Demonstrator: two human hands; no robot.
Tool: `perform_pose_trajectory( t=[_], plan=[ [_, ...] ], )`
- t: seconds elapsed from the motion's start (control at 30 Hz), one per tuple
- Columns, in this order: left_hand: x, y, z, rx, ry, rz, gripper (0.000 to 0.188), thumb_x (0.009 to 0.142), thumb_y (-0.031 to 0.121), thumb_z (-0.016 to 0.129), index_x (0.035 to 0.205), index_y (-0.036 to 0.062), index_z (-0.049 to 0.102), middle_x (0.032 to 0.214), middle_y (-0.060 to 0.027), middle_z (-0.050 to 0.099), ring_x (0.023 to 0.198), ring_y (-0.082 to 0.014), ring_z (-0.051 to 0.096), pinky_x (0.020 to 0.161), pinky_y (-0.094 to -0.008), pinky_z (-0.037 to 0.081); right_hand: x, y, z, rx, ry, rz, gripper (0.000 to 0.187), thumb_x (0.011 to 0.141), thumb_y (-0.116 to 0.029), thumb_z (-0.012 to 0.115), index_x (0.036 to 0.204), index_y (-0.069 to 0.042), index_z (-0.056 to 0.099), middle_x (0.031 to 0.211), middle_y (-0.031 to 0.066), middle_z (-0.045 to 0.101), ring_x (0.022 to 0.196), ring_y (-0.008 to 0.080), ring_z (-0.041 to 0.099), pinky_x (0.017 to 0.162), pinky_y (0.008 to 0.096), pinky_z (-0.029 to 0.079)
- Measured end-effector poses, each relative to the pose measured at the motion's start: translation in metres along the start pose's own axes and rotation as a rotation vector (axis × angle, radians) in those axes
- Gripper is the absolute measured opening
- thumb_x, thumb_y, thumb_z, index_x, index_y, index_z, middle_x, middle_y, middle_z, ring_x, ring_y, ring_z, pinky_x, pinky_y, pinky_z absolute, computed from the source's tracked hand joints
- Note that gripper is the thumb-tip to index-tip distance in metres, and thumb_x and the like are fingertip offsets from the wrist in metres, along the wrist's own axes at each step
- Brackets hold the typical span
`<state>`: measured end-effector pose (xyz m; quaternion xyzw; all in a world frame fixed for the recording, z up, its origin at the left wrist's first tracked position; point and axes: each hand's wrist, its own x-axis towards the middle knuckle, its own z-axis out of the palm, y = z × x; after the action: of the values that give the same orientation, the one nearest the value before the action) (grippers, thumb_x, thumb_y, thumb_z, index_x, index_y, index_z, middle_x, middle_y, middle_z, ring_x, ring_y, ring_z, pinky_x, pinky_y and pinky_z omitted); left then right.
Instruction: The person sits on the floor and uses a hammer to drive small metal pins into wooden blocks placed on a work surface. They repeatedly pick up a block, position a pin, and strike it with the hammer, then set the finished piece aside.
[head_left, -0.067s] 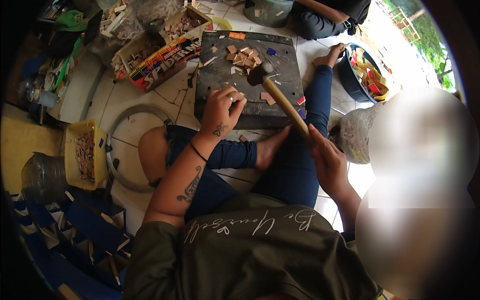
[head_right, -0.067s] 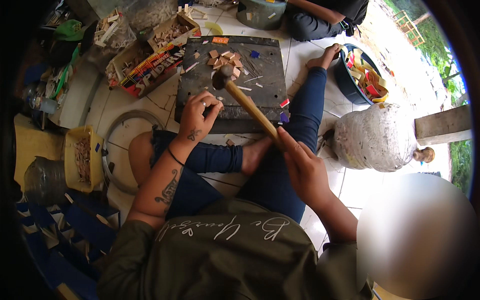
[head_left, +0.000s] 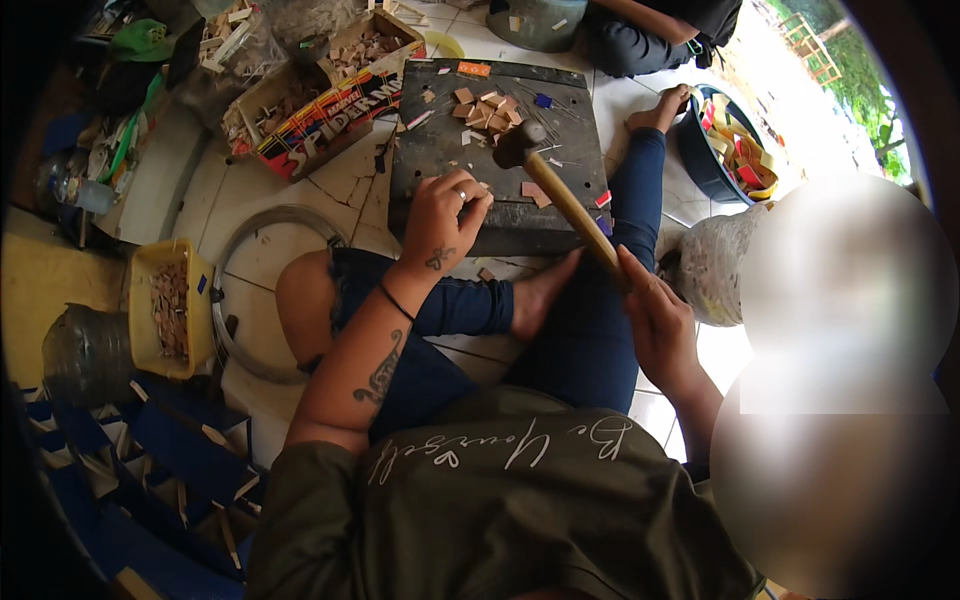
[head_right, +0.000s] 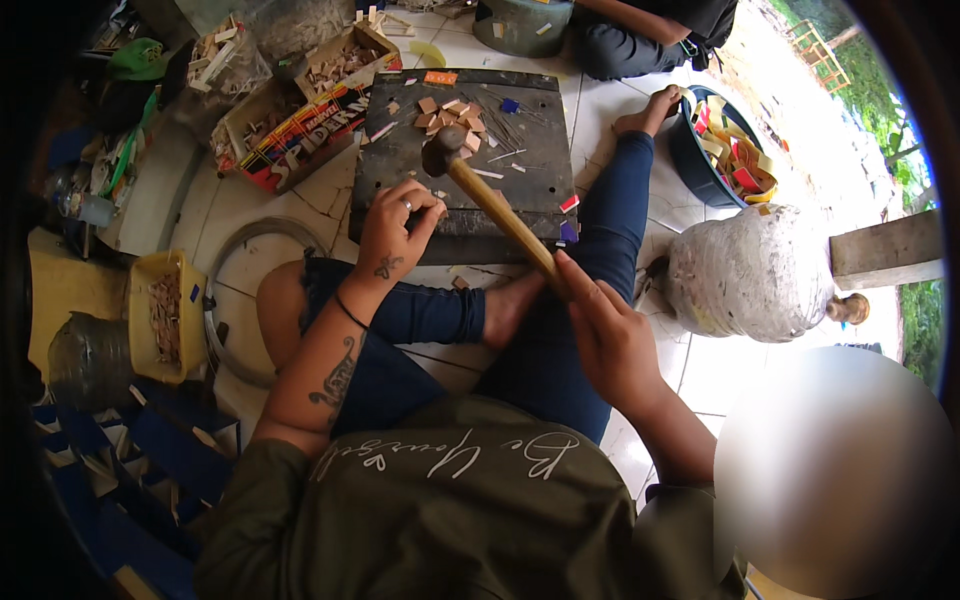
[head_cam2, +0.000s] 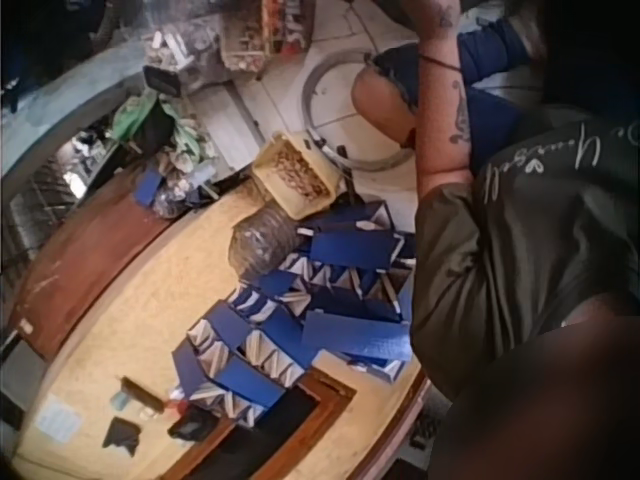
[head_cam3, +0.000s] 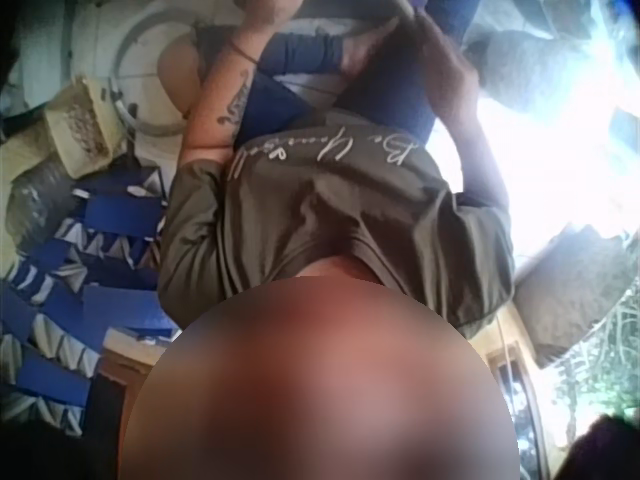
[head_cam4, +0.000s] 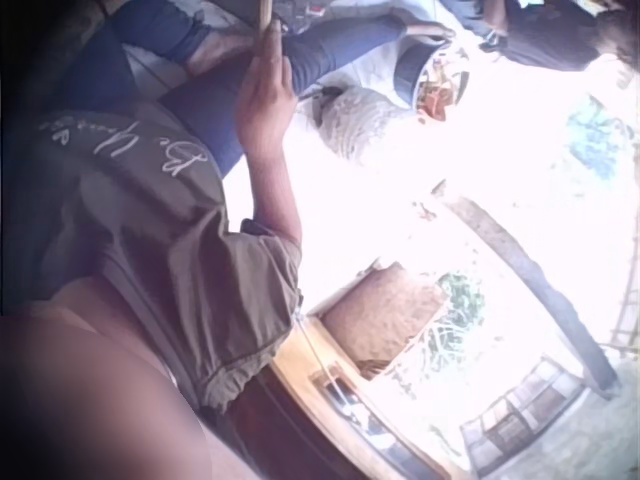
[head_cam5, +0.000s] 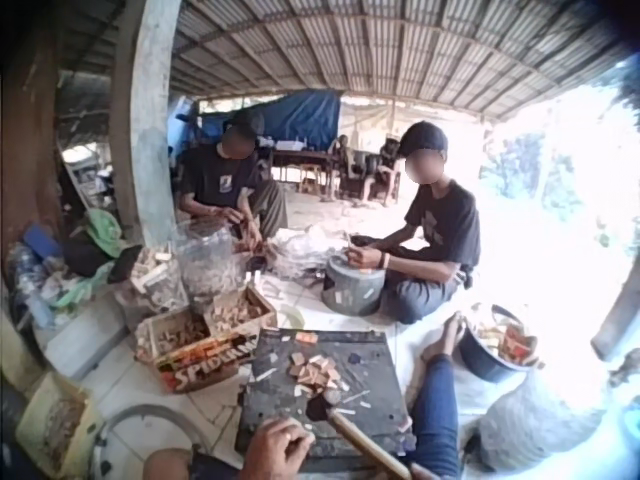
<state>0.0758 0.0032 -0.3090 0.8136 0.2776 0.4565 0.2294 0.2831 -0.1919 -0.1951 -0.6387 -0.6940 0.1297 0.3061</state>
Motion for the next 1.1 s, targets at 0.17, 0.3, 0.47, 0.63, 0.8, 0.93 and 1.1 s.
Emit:
perform_pose_trajectory(
  t=[0.17, 0.3, 0.47, 0.63, 0.8, 0.93, 1.1],
  plan=[
    [0.001, -0.001, -0.002, 0.024, -0.024, 0.001, 0.007, 0.083, 0.007, 0.069, 0.079, 0.0051, 0.063, 0.082, -0.0056, 0.063, 0.078, -0.0266, 0.062, 0.075, -0.0384, 0.045, 0.003, 0.002, 0.001, -0.006, -0.009, 0.008, 0.053, 0.093, 0.000, 0.054, 0.144, -0.014, 0.048, 0.089, 0.0155, 0.062, 0.073, 0.0356, 0.064, 0.065, 0.0401, 0.051],
    [-0.001, 0.000, 0.000, 0.044, -0.001, -0.010, 0.007, 0.082, 0.008, 0.069, 0.078, 0.0054, 0.063, 0.082, -0.0055, 0.064, 0.078, -0.0264, 0.062, 0.076, -0.0387, 0.044, 0.005, 0.003, -0.001, -0.001, -0.133, 0.084, 0.053, 0.092, 0.000, 0.054, 0.143, -0.014, 0.049, 0.092, 0.0158, 0.064, 0.076, 0.0364, 0.065, 0.066, 0.0396, 0.051],
    [-0.002, 0.000, -0.001, 0.027, -0.017, -0.023, 0.007, 0.083, 0.008, 0.069, 0.078, 0.0058, 0.064, 0.081, -0.0052, 0.064, 0.079, -0.0261, 0.063, 0.078, -0.0384, 0.045, 0.005, 0.001, -0.002, -0.033, -0.072, 0.049, 0.052, 0.092, -0.001, 0.054, 0.143, -0.014, 0.050, 0.092, 0.0159, 0.064, 0.078, 0.0364, 0.065, 0.068, 0.0400, 0.052],
    [-0.002, -0.002, -0.001, 0.034, -0.022, -0.029, 0.007, 0.084, 0.010, 0.068, 0.080, 0.0064, 0.065, 0.082, -0.0053, 0.065, 0.080, -0.0262, 0.063, 0.080, -0.0383, 0.044, 0.010, 0.005, 0.000, 0.018, -0.082, 0.064, 0.048, 0.094, -0.001, 0.054, 0.141, -0.012, 0.052, 0.095, 0.0164, 0.066, 0.081, 0.0342, 0.066, 0.071, 0.0381, 0.052],
    [-0.006, 0.001, 0.004, 0.058, 0.013, -0.039, 0.008, 0.086, 0.015, 0.068, 0.084, 0.0071, 0.067, 0.087, -0.0053, 0.066, 0.084, -0.0264, 0.062, 0.083, -0.0400, 0.044, 0.008, 0.010, 0.000, 0.179, 0.004, 0.216, 0.043, 0.096, -0.003, 0.053, 0.139, -0.007, 0.053, 0.096, 0.0134, 0.067, 0.078, 0.0182, 0.064, 0.076, 0.0295, 0.050],
    [-0.006, 0.009, 0.004, 0.213, -0.035, 0.096, 0.010, 0.086, 0.017, 0.068, 0.088, 0.0072, 0.067, 0.097, -0.0049, 0.064, 0.094, -0.0255, 0.059, 0.083, -0.0397, 0.044, 0.002, 0.017, 0.005, 0.259, -0.002, 0.329, 0.043, 0.097, -0.004, 0.053, 0.139, -0.007, 0.053, 0.090, 0.0076, 0.064, 0.077, 0.0109, 0.056, 0.075, 0.0256, 0.047],
    [0.002, 0.025, -0.017, 0.289, -0.212, -0.073, 0.013, 0.085, 0.012, 0.070, 0.092, 0.0026, 0.066, 0.095, -0.0118, 0.067, 0.087, -0.0319, 0.065, 0.080, -0.0411, 0.050, -0.010, 0.027, 0.014, 0.294, 0.023, 0.393, 0.042, 0.097, -0.005, 0.053, 0.139, -0.006, 0.052, 0.088, 0.0055, 0.063, 0.077, 0.0101, 0.055, 0.075, 0.0249, 0.046]
  ],
)
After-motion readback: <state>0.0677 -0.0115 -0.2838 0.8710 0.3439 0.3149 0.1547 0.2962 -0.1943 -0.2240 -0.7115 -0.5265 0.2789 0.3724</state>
